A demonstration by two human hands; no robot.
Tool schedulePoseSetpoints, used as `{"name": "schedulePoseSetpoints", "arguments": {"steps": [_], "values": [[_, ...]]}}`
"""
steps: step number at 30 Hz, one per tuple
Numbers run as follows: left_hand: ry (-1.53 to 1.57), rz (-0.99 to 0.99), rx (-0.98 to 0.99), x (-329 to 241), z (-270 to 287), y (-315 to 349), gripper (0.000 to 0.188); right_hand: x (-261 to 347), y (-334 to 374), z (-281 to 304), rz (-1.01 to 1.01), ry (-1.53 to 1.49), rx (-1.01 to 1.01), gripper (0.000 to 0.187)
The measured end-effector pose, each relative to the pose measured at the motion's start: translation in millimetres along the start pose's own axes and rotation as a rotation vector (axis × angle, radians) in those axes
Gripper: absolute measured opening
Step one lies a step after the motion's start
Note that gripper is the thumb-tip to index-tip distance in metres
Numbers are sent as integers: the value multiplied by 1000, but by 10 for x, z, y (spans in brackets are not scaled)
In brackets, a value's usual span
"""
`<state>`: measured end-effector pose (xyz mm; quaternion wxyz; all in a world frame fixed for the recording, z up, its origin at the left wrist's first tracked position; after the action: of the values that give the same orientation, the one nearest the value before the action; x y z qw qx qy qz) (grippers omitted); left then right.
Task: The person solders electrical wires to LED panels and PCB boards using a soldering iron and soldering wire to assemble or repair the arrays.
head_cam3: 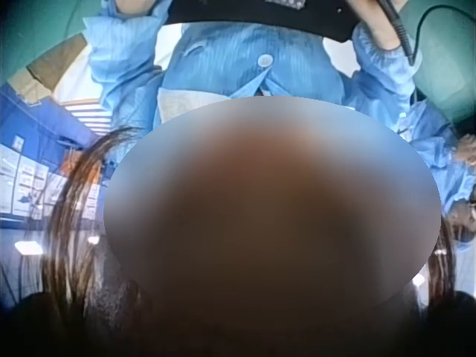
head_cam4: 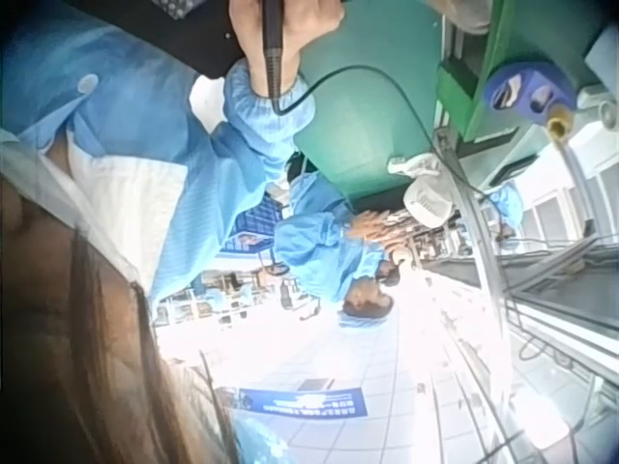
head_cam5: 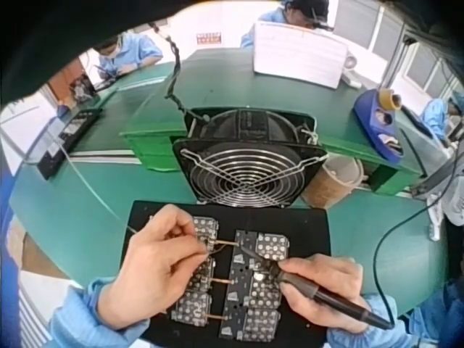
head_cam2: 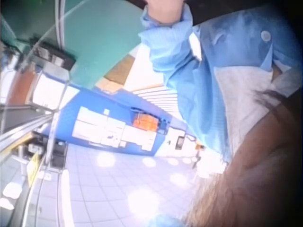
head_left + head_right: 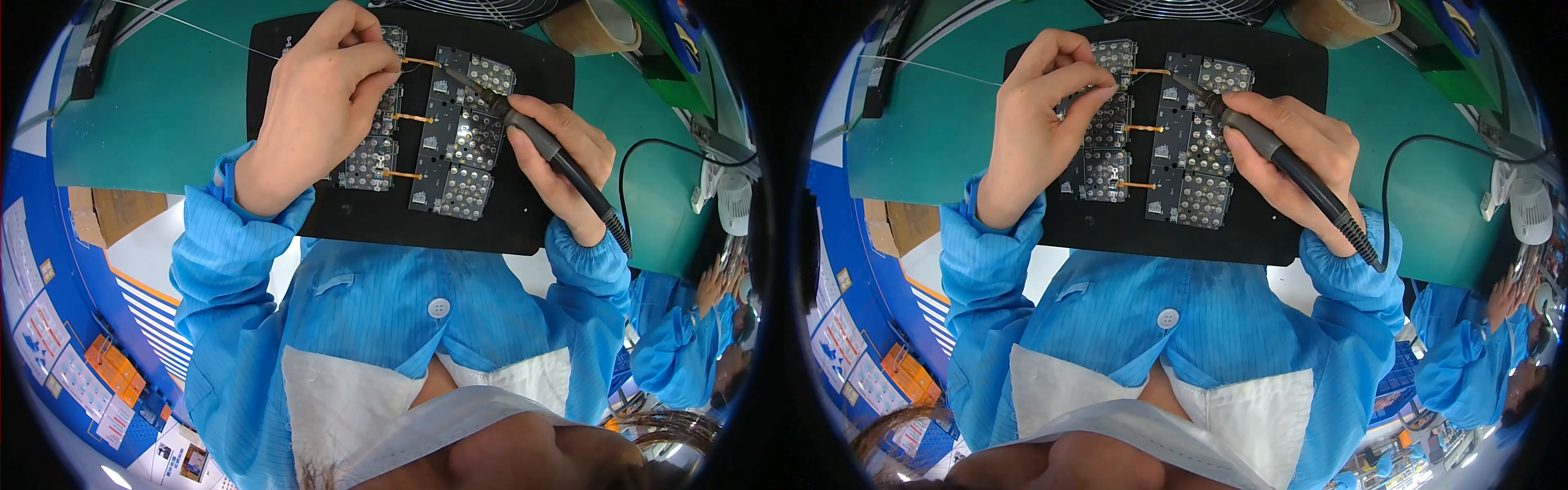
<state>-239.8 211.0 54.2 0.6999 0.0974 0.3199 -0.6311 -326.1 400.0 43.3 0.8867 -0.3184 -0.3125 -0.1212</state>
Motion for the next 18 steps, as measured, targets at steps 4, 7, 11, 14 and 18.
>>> {"name": "schedulePoseSetpoints", "arguments": {"steps": [4,7,11,14,18], "values": [[27,8,11,-2,-17,-4,11,0,8,8,16,-9,-5,27],[21,4,17,-15,-38,-13,10,0,7,25,17,-9,-2,27],[94,23,-25,36,-42,-37,10,-7,12,34,-4,-18,3,28],[150,88,-13,82,-125,-60,13,-14,13,40,-5,-20,1,28],[107,96,71,133,-296,-96,16,-9,3,49,-3,-9,-9,29]]}}
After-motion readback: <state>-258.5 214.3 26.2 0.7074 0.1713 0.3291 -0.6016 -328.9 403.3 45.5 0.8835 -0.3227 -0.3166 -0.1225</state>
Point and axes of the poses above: each hand's wrist, its own y-axis away from the middle knuckle, its own z-axis out of the back of the hand, x = y × z, the point moved 6 cm from there along -y, towards the middle knuckle, and after that the axes turned 5 degrees about z, right-handed, at the moved point
